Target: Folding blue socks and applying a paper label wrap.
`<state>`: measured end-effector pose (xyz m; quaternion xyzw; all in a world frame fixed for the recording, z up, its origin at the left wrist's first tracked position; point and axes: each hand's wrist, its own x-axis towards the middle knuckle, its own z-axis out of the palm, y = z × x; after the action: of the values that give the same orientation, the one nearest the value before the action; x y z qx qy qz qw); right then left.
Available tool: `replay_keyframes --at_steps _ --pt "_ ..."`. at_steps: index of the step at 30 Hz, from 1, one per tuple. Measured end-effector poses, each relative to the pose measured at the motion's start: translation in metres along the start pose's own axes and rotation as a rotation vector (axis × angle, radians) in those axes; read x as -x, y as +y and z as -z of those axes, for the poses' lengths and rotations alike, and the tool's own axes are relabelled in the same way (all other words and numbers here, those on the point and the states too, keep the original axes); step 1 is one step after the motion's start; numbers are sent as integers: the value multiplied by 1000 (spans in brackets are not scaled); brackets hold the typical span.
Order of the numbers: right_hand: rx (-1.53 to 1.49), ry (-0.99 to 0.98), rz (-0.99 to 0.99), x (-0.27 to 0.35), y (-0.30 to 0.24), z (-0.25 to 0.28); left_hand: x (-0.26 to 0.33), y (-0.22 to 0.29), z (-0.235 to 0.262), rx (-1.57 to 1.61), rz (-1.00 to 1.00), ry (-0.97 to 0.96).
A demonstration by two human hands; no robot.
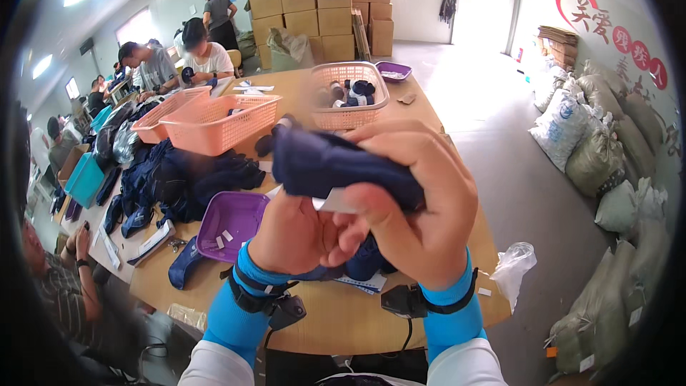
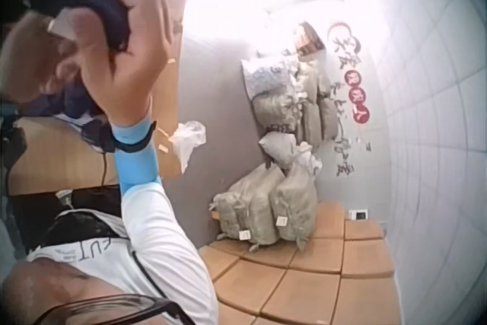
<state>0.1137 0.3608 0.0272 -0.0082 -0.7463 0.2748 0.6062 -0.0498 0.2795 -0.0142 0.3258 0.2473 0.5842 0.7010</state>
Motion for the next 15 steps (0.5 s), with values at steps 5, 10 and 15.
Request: replay_keyframes --at_steps 5,10,15 --pt "26 -291 185 -14 -19 -3 8 16 18 -441 -505 100" --pt "26 -487 107 -9 -19 -10 22 44 8 -173 -294 88" --pt "190 -487 179 -7 -5 -22 41 59 7 -452 -420 142"
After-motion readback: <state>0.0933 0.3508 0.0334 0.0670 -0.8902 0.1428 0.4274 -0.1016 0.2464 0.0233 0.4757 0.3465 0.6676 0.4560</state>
